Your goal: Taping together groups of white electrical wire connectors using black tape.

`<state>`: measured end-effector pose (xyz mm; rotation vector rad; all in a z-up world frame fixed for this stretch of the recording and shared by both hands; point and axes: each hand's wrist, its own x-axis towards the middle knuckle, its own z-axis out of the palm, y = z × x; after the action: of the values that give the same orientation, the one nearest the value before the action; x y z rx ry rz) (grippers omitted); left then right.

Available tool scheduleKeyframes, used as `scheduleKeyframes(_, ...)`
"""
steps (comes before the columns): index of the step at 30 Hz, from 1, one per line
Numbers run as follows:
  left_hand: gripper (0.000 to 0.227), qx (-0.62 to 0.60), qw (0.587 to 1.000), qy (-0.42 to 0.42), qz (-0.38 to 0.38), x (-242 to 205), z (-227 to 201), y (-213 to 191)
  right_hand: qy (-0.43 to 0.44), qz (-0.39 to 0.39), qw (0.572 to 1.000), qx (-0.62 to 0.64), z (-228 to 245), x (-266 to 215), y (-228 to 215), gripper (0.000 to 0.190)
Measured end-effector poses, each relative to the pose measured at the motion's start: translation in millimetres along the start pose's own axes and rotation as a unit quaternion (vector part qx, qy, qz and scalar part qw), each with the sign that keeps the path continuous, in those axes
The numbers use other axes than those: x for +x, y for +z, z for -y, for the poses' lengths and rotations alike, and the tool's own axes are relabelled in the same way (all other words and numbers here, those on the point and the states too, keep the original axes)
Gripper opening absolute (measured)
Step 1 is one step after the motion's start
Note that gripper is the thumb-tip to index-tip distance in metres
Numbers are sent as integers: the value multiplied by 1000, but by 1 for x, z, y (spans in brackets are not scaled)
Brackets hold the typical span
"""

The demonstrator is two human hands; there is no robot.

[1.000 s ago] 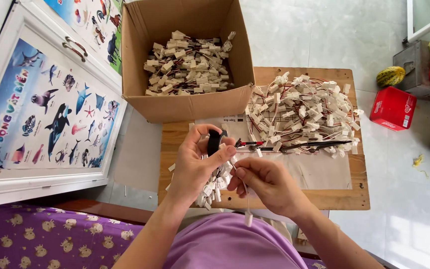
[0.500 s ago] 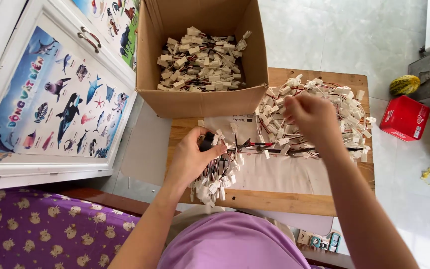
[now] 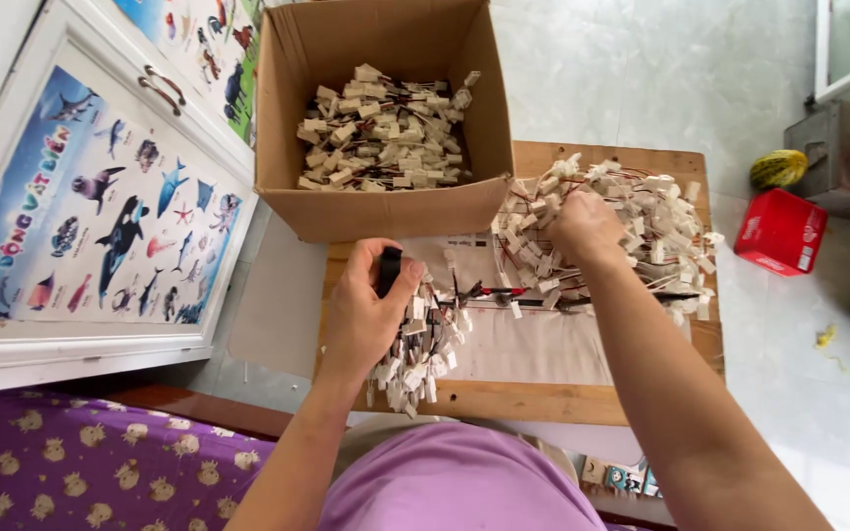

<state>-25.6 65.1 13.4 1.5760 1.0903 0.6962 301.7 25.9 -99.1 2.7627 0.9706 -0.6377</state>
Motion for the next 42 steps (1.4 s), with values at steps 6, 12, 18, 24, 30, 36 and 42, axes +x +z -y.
scheduleKeyframes(6, 35, 40, 999, -2, -22, 1, 4, -20, -127, 19, 901, 414, -14, -60, -68, 31)
scheduleKeyframes(12, 33, 6, 999, 35, 28, 0, -2, -7, -219, -12, 739, 637, -28, -96, -76, 32)
scheduleKeyframes(18, 31, -22, 996, 18, 89, -6, -16, 4, -306, 28, 885, 350, 6, -162, -67, 12)
scheduleKeyframes(24, 28, 24, 995, -9, 95, -13, -24, 10, -415, -175, 861, 235, 21, -177, -47, 7)
scheduleKeyframes(30, 24, -8, 995, -6, 101, -20, -27, 12, -420, -198, 866, 187, 28, -187, -54, 5)
scheduleKeyframes(36, 22, -44, 994, -27, 98, -25, -33, 14, -452, -235, 812, 283, 28, -196, -55, 8)
scheduleKeyframes(42, 22, -80, 992, -20, 96, -30, -24, 15, -469, -188, 849, 156, 20, -179, -37, 9)
